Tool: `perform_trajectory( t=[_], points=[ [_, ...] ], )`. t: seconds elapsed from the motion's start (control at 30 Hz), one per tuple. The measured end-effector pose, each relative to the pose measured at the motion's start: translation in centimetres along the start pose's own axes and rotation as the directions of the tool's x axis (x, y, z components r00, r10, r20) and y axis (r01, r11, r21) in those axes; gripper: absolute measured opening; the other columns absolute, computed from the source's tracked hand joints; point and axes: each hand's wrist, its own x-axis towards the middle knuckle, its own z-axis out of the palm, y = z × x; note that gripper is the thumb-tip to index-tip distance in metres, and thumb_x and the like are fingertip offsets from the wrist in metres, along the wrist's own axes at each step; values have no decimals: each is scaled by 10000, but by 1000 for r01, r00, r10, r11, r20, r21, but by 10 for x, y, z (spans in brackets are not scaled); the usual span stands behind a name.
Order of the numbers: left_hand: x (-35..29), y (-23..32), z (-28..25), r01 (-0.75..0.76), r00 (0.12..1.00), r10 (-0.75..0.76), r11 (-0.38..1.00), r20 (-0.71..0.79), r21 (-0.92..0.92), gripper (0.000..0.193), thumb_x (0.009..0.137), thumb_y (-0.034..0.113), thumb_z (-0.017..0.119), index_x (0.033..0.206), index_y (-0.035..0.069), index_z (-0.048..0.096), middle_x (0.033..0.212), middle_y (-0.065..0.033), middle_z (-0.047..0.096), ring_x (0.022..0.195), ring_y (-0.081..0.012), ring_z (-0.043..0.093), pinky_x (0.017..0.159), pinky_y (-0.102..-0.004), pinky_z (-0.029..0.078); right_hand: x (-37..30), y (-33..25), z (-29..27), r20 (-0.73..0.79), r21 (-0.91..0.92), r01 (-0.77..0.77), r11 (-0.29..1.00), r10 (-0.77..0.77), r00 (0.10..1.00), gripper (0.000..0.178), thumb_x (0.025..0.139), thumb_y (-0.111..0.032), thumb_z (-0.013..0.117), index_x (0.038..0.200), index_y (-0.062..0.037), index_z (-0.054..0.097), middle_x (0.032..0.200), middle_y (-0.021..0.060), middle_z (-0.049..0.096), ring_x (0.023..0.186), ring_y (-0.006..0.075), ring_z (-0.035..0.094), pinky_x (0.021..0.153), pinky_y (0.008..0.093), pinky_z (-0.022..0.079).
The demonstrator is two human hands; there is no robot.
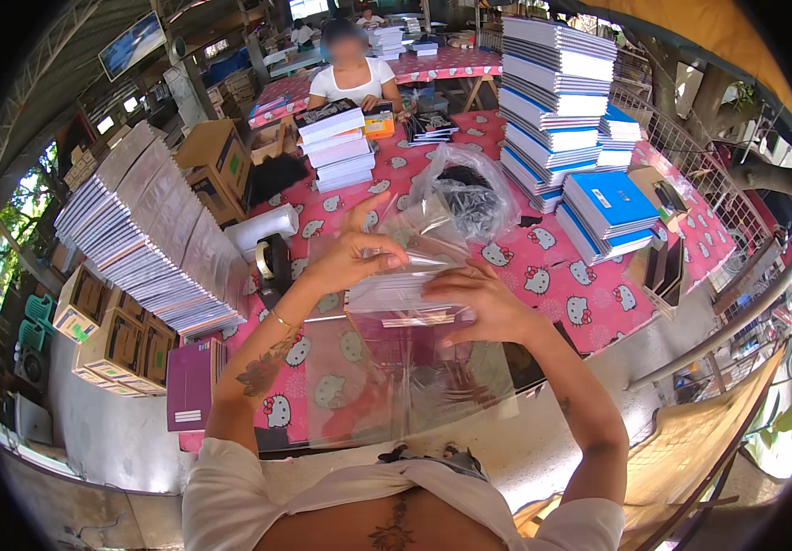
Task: The person places notebooks into plastic bags, folds the bags over, and secures them with tape using a tape dispenser.
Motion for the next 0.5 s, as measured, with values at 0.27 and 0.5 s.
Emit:
perform_trajectory(
  t=[0.27, 0.5],
  points=[
    [2, 1, 22, 22, 995, -26, 999, 97, 40, 112, 819, 321, 791, 924, 282, 797, 1618, -124, 235, 1480, -386, 169, 1196, -529, 167, 0, -1, 11, 70, -221, 98, 970, -85, 994, 712, 722, -464, 811, 1370, -249, 607, 1475, 82, 486, 1393, 254, 430, 1182, 547, 194],
    [0, -5, 38, -8, 993, -2, 996, 116, 87, 87, 800, 291, 800, 881, 263, 796, 1632, -107, 204, 1497, -401, 131, 1208, -536, 148, -6, 0, 7, 53, -191, 66, 979, -57, 997, 681, 745, -492, 784, 1366, -278, 606, 1534, 91, 397, 1418, 273, 392, 1178, 626, 149]
  ],
)
